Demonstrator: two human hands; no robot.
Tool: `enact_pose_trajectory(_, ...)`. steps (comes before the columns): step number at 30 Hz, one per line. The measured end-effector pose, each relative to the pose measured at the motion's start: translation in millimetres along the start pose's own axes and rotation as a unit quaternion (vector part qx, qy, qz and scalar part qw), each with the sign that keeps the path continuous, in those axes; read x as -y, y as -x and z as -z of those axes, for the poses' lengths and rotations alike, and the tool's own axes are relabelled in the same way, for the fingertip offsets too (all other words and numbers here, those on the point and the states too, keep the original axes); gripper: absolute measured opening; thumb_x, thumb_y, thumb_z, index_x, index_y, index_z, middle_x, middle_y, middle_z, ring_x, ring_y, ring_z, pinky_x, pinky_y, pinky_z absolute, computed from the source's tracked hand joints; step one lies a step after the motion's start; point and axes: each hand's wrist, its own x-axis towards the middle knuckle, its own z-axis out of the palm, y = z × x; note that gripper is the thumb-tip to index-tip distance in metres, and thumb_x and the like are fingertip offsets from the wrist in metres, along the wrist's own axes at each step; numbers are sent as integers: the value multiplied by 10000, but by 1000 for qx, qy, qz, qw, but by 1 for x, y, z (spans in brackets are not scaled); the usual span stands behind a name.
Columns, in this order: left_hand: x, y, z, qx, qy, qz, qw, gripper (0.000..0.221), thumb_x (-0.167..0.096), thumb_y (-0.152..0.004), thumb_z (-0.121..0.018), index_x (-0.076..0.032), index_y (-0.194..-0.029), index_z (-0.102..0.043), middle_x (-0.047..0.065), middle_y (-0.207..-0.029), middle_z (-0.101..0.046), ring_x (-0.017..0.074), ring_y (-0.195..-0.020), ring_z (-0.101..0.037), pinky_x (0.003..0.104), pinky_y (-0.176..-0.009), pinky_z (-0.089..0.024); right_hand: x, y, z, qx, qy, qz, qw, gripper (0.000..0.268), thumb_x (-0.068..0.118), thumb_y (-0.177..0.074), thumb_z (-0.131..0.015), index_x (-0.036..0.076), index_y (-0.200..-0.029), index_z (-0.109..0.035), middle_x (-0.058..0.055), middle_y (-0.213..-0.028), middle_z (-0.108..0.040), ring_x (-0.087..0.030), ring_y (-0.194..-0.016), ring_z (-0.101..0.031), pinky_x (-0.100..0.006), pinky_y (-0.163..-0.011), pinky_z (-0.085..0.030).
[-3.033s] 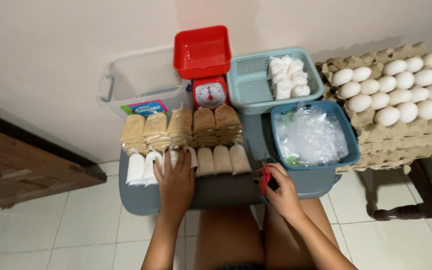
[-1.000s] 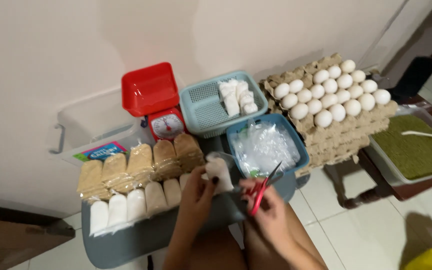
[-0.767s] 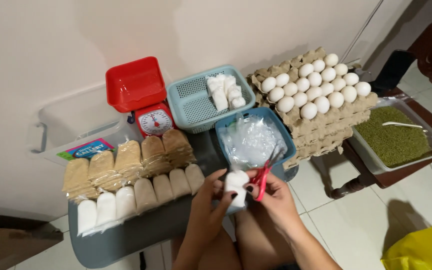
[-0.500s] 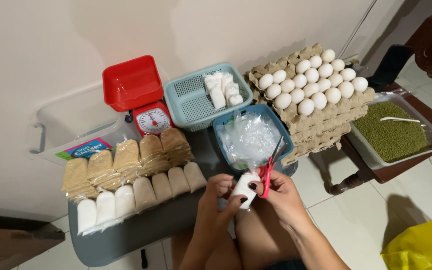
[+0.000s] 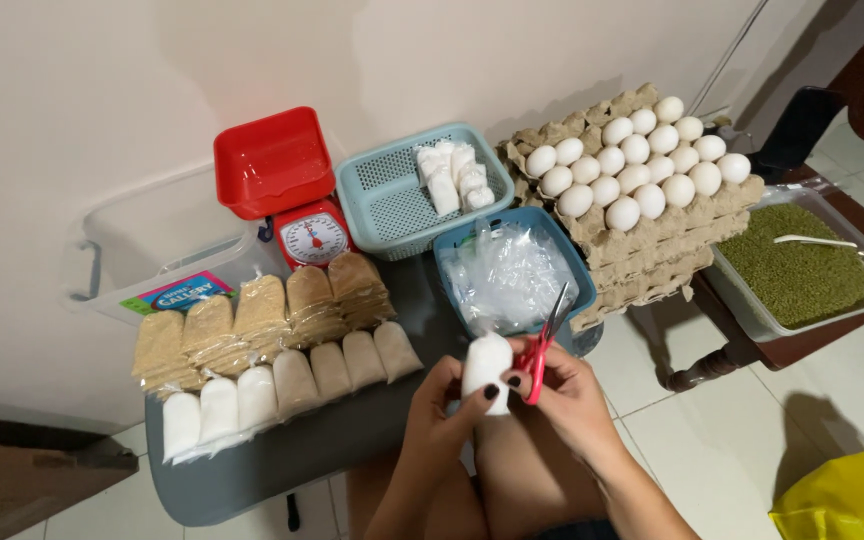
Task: Trimming the excess plastic from the tops of small sealed bags using scissors
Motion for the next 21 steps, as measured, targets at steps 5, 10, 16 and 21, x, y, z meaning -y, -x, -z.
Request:
enact_pose_trajectory(5,4,-4,-4,-36,46,9,998,214,-235,-1015,-804,-145,-932,-629,-41,-891,-542,90,-864,-511,297,-802,-395,-10,13,-7,38,-5,-7,999,204,196,-898,-911,90,-1070,-885,-43,-1132,-768,-183,-1052,-716,-347,-1007,-521)
enact_pose_trajectory(10,3,-2,-8,-72,5,3,997,213,-301,-1008,-781,-118,-1079,-698,-10,-1031,-586,129,-965,-562,319,-886,-445,-4,17,-16,25,-64,-12,998,135,137,-962,-862,26,-1040,-863,-63,-1079,-717,-173,-990,-705,-299,-920,-520)
enact_pose_trajectory(16,-9,-10,4,2,6,13,1000,468,-286,-1011,-750,-76,-1426,-702,35,-1273,-757,148,-1140,-681,327,-992,-539,-2,18,-14,40,-39,25,998,67,97,-947,-878,65,-907,-834,-11,-948,-583,-115,-845,-531,-242,-768,-365)
enact_pose_trajectory(21,-5,-11,3,-35,101,14,994,200,-232,-993,-815,-89,-1115,-746,7,-1002,-712,123,-967,-635,313,-874,-497,2,16,-18,59,-33,35,997,141,179,-950,-889,50,-961,-831,-50,-1055,-653,-176,-1024,-615,-280,-946,-440)
